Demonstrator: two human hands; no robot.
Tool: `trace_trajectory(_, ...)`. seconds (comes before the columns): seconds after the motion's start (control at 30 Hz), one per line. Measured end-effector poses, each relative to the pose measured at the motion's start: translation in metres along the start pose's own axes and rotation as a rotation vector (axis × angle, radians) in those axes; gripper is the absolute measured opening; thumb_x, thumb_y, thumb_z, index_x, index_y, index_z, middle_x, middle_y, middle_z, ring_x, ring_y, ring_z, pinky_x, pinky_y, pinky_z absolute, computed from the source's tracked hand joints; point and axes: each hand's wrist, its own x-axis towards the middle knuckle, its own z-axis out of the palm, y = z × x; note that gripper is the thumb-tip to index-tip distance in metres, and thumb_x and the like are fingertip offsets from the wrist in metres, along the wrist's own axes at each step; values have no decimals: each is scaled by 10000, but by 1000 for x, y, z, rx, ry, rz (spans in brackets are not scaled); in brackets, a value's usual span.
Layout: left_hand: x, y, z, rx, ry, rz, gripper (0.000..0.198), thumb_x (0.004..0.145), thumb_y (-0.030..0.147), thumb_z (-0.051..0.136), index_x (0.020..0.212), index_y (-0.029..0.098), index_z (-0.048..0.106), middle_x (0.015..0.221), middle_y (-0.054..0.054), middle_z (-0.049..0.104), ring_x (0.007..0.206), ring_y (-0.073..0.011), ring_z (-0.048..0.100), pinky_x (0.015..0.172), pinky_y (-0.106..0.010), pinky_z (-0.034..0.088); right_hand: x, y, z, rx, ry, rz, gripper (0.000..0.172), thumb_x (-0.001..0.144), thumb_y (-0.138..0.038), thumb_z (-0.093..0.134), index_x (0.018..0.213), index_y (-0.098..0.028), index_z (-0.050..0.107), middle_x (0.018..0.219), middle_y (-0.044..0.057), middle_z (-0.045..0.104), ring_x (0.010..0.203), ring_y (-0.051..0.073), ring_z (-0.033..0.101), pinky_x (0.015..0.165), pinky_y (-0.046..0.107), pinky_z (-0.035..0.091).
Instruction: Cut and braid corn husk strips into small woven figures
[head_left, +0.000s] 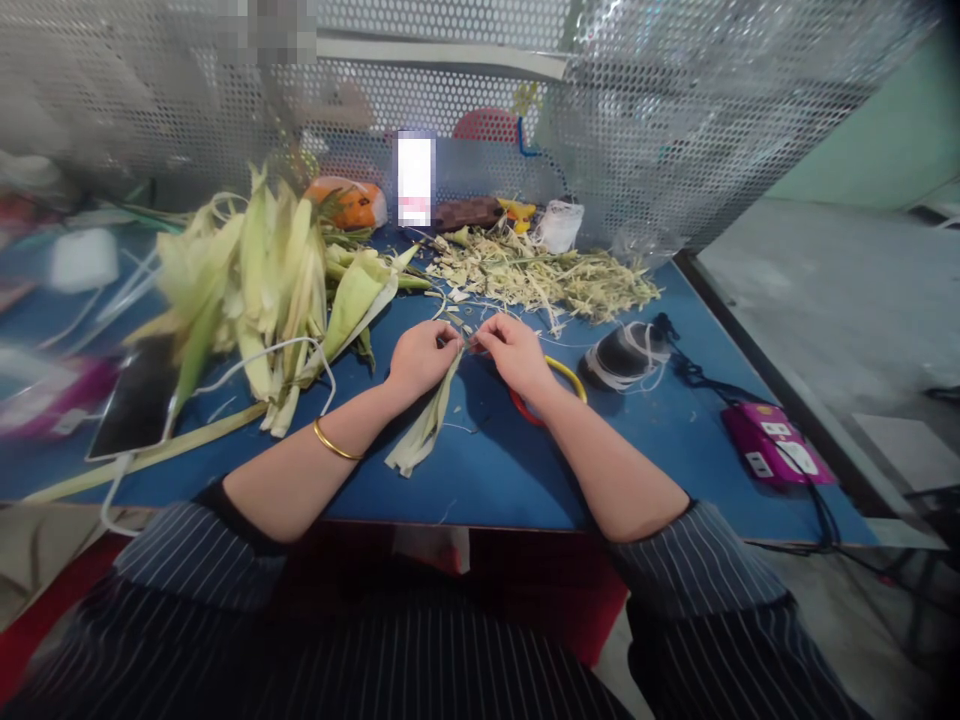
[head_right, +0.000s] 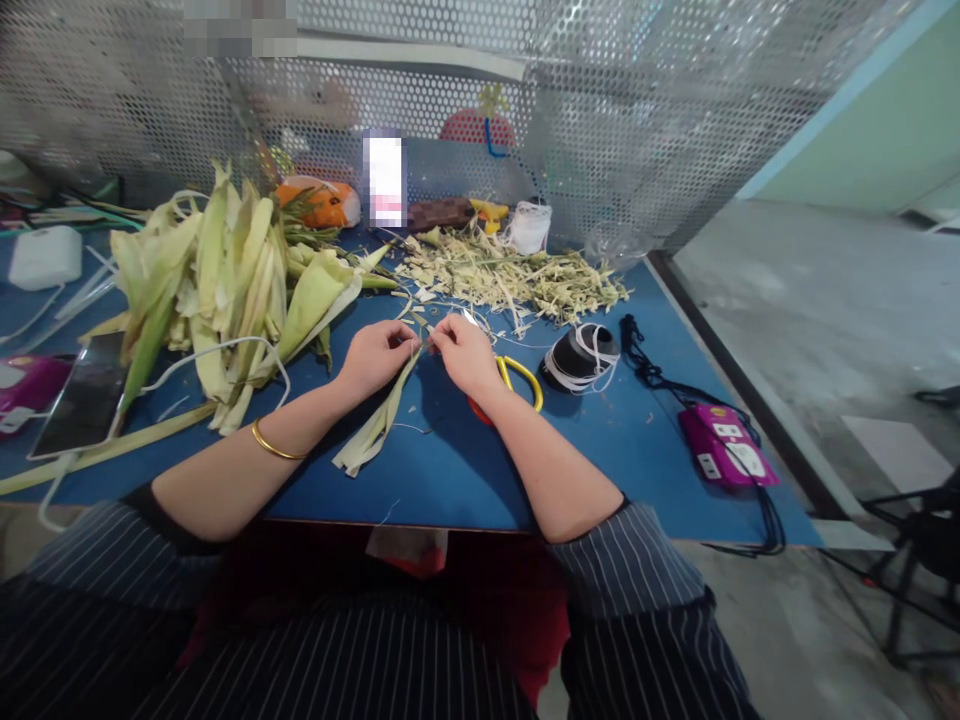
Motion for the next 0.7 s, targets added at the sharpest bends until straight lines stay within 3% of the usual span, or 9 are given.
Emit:
trace_trajectory(0.17, 0, -1, -2, 152, -9, 27, 134, 788, 261, 599, 756, 201, 714, 820, -48, 709, 742, -192, 587, 686, -293, 408, 2, 7, 2, 48, -59, 28, 125, 844, -232, 543, 721, -236, 522, 749, -4, 675, 732, 160, 605, 728, 321, 476)
trace_trajectory(0.3, 2, -3, -1, 121, -7, 33, 124, 776, 248, 611, 747, 190, 717, 811, -47, 718, 726, -184, 589, 688, -287, 416, 3, 9, 3, -12, -87, 20, 130, 836, -233, 556, 711, -233, 520, 728, -6, 662, 710, 159, 588, 699, 311, 462)
trace_trajectory(0.5, 4, -1, 2, -240, -22, -48, 132, 775, 281, 660, 747, 154, 683, 684, -3, 679, 600, -120, 562, 629, -238, 440, 5, 11, 2, -41, -78, 15, 124, 832, -240, 559, 711, -232, 533, 717, -5, 653, 704, 167, 570, 677, 308, 452)
trace_trajectory(0.6, 4, -2, 5, -483, -88, -123, 174, 784, 319, 684, 779, 149, 647, 605, 17, 627, 489, -87, 522, 504, -207, 400, 4, 9, 1, -44, -79, 28, 137, 832, -233, 557, 698, -227, 531, 710, -6, 650, 691, 160, 557, 666, 300, 442)
trace_trajectory(0.7, 3, -3, 6, -620, -184, -144, 204, 810, 338, 687, 805, 146, 620, 677, -13, 678, 467, -74, 544, 433, -186, 373, 2, 4, 0, -58, -87, 34, 153, 832, -223, 560, 682, -221, 534, 685, -12, 640, 658, 147, 535, 644, 288, 420)
